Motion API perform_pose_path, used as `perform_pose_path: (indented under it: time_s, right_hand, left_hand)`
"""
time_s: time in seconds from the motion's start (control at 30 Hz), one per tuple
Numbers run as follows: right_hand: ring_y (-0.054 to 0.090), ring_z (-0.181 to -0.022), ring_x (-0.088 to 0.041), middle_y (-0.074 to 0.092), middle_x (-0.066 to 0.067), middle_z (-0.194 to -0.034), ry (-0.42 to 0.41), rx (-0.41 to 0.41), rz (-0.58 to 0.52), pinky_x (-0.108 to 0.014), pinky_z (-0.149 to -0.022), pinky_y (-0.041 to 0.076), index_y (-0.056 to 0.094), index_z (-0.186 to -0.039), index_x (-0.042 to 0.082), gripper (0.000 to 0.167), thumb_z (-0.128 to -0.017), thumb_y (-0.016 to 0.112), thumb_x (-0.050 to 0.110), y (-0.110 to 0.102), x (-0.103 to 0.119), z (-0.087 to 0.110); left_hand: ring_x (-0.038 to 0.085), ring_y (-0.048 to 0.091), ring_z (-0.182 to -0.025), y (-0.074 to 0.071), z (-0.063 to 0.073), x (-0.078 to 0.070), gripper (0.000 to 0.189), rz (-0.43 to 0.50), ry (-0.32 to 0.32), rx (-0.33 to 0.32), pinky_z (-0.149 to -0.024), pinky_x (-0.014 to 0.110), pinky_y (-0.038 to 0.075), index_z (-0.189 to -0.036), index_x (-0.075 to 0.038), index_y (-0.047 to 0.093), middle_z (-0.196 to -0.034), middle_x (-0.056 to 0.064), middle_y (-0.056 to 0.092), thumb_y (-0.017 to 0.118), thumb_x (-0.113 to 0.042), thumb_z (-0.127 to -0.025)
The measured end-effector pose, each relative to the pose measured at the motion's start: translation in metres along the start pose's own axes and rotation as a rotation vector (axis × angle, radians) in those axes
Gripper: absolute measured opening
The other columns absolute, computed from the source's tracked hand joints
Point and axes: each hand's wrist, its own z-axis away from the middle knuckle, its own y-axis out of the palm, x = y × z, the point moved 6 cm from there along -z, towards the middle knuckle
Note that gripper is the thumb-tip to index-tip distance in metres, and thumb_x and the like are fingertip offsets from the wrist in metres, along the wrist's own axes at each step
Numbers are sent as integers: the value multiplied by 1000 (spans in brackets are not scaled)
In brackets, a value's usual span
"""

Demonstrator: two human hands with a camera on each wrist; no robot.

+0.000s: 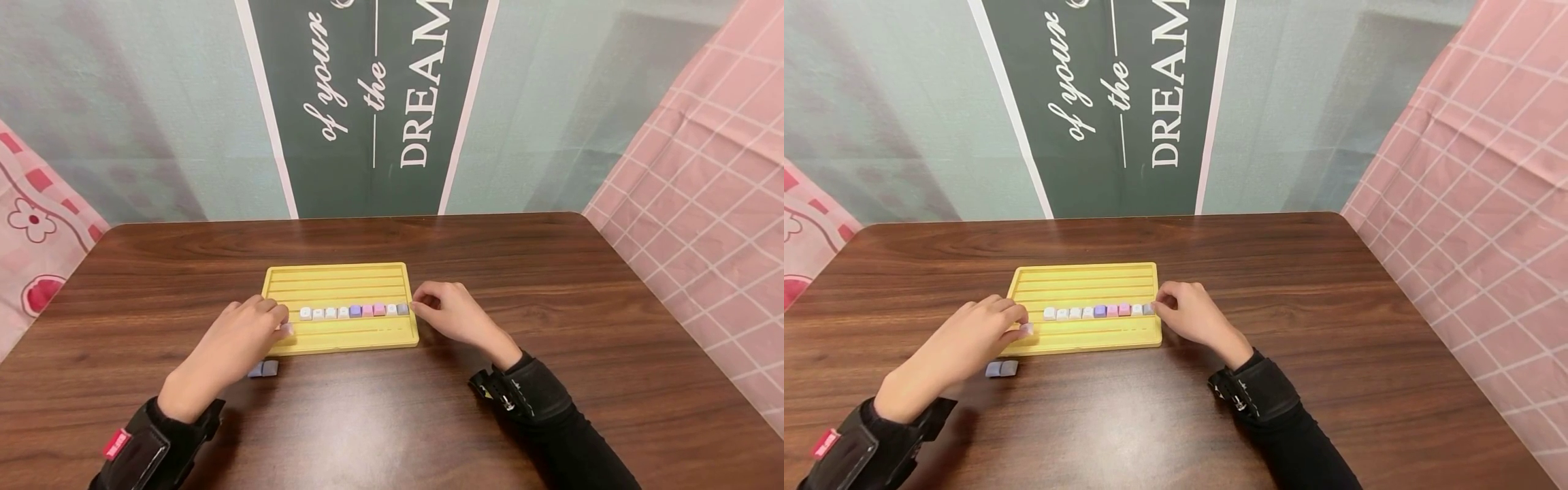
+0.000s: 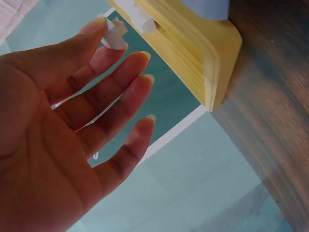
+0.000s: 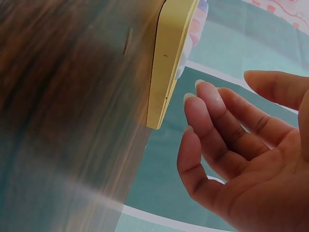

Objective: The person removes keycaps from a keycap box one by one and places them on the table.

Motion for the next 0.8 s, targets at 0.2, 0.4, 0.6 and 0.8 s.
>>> perform_pose_path:
  time_s: [0.2,0.4,0.6,0.8]
  right_hand:
    - [48,-59,-8,57,5,-67,-6,2,3,-25,-56,41,66,-83,9,7,-86,62,14,1,2,0]
    - [48,-59,-7,57,6,-67,-30,4,4,-25,-56,42,65,-82,9,7,-86,63,14,2,5,0]
    - [49,-59,-6,57,7,-67,-59,-2,-2,-24,-57,42,64,-80,10,6,-86,63,14,3,8,2]
    - [50,-60,-5,58,6,-69,-79,14,-20,-23,-57,43,64,-82,10,5,-85,61,11,5,10,3]
  left_hand:
    - [19,51,-70,-2,2,-5,14,18,14,11,-57,36,39,-77,-11,59,-72,-2,54,72,-14,-78]
    - [17,47,-67,-3,4,-10,18,14,33,43,-55,32,35,-74,-13,56,-68,-5,48,74,-15,-77]
    - [15,44,-66,-2,6,-14,20,10,42,73,-56,29,33,-74,-13,56,-69,-6,48,76,-15,-74]
    - [14,43,-65,0,7,-15,21,27,71,100,-54,29,33,-73,-15,56,-70,-7,49,77,-18,-71]
